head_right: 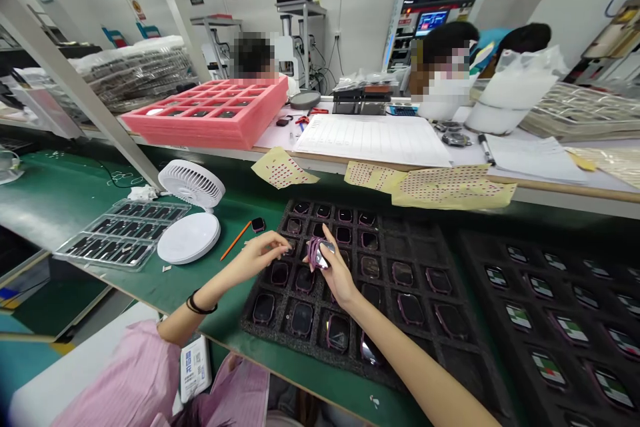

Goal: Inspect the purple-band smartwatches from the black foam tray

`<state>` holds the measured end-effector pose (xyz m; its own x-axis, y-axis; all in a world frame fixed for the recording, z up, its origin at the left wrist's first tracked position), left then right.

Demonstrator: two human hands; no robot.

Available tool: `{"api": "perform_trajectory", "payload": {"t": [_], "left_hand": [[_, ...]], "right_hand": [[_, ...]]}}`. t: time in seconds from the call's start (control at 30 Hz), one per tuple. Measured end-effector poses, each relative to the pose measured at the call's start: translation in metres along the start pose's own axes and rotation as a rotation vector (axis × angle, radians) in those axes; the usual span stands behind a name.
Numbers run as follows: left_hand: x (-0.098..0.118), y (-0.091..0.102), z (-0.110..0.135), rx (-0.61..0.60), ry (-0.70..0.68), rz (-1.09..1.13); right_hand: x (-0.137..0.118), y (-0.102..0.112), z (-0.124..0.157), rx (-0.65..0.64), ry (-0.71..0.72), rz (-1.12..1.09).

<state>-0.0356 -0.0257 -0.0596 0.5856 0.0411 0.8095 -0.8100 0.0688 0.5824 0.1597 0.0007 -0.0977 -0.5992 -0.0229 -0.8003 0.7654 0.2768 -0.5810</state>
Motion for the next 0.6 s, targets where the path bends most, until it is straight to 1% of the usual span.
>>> {"api": "perform_trajectory", "payload": {"t": [0.03, 0.1, 0.17, 0.23, 0.33, 0.43, 0.6], "left_hand": [[0.008, -0.009, -0.004, -0.011, -0.012, 0.116], [0.019, -0.025, -0.012, -0.027, 0.039, 0.348], [0.024, -0.038, -0.017, -0.03, 0.124, 0.542], [0.027, -0.046, -0.02, -0.017, 0.175, 0.657], [0.029, -0.053, -0.018, 0.029, 0.185, 0.714], [0.031, -0.059, -0.017, 0.098, 0.178, 0.735], [0.034, -0.072, -0.019, 0.196, 0.172, 0.811]], "right_hand": [[0.001, 0.0, 0.0, 0.004, 0.004, 0.001], [0.001, 0.002, -0.001, 0.019, 0.016, 0.005], [0.001, 0.003, -0.002, 0.048, 0.034, 0.007], [0.0, 0.004, -0.003, 0.084, 0.048, 0.008], [0.0, 0.005, -0.003, 0.104, 0.057, 0.027], [0.002, 0.006, -0.002, 0.084, 0.071, 0.067], [0.008, 0.011, -0.001, 0.065, 0.144, 0.163]]}}
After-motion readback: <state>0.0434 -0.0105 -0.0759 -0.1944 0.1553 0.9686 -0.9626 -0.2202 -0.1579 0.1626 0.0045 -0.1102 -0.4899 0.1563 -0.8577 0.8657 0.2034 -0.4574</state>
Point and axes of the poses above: each hand's wrist, its own z-axis away from the middle knuckle, its own y-axis out of the back of the hand, x = y × z, the point moved 1 cm from there along -z, towards the middle knuckle, and after that the axes turned 15 degrees about y, right-handed, at the moved point
